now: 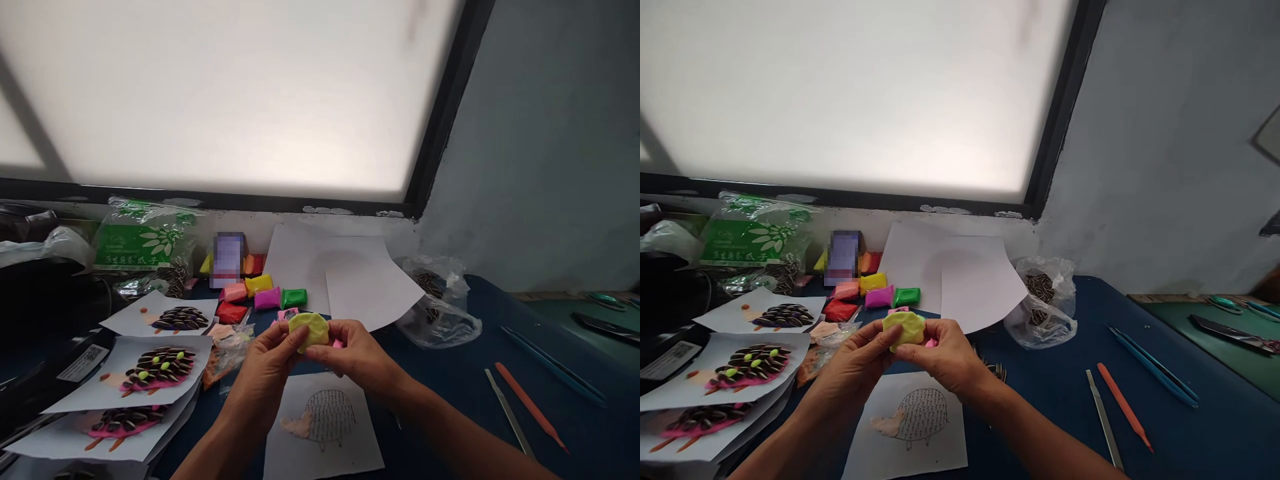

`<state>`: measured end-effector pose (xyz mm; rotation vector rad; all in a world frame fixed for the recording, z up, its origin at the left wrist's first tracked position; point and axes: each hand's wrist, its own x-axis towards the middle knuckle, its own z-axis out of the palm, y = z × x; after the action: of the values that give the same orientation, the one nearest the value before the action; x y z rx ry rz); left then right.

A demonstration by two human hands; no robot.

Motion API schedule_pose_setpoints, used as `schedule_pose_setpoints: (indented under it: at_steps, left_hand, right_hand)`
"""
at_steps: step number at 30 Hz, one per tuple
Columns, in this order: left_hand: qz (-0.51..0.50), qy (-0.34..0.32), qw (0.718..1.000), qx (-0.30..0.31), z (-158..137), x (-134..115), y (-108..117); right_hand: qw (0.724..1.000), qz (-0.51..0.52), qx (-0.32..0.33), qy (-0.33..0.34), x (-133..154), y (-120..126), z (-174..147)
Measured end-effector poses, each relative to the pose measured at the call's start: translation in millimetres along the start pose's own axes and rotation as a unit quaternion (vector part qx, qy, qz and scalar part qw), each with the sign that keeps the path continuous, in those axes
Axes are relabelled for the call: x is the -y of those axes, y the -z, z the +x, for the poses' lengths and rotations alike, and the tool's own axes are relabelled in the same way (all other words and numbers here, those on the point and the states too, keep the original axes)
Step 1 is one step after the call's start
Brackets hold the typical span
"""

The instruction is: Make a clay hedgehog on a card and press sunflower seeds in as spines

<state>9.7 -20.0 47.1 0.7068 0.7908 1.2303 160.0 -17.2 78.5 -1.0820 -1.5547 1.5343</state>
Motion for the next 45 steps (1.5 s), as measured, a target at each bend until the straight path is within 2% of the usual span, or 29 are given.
schedule_pose_setpoints:
  at_steps: [5, 7, 9, 11, 14, 21, 24, 30, 38, 42, 45]
  left_hand:
    - [0.026, -0.02, 0.999, -0.001, 1, 5, 1]
    - [0.021, -0.015, 1.0, 0.004, 1, 3, 2]
    - [0.012, -0.007, 1.0, -0.002, 2, 0, 2]
    - [0.006, -0.007, 1.0, -0.015, 2, -2, 2]
    - [0.005, -0.019, 0.999, -0.029, 2, -2, 1]
    - [0.013, -0.019, 0.999, -0.044, 4, 2, 3]
    - [0.021, -0.014, 0.999, -0.032, 4, 2, 5]
    - [0.05, 0.017, 0.998, 0.028, 5, 4, 7]
    - [0.06, 0.03, 0.997, 0.032, 6, 5, 8]
    - [0.072, 0.035, 0.995, 0.06, 5, 7, 9]
    - [0.079, 0.039, 0.993, 0.073, 4, 7, 7]
  right_hand:
    - [0.999, 0.004, -0.026, 0.023, -6, -2, 1]
    - [1.0, -0.005, -0.007, 0.024, -4, 0, 1]
    - [0.999, -0.03, 0.013, 0.007, 1, 4, 1]
    - [0.998, -0.07, -0.001, -0.005, 3, 10, 1]
    - [0.992, -0.115, -0.044, 0.018, 4, 16, 2]
    - [0.988, -0.152, -0.033, 0.021, 9, 22, 1]
    - [0.986, -0.16, -0.039, 0.023, 14, 27, 0]
    - [0.984, -0.166, -0.057, 0.031, 15, 27, 1]
    - [0.985, -0.154, -0.057, 0.058, 19, 31, -1]
    - [0.988, -0.145, -0.045, 0.042, 16, 29, -1]
    - [0.985, -0.153, -0.057, 0.056, 16, 28, -1]
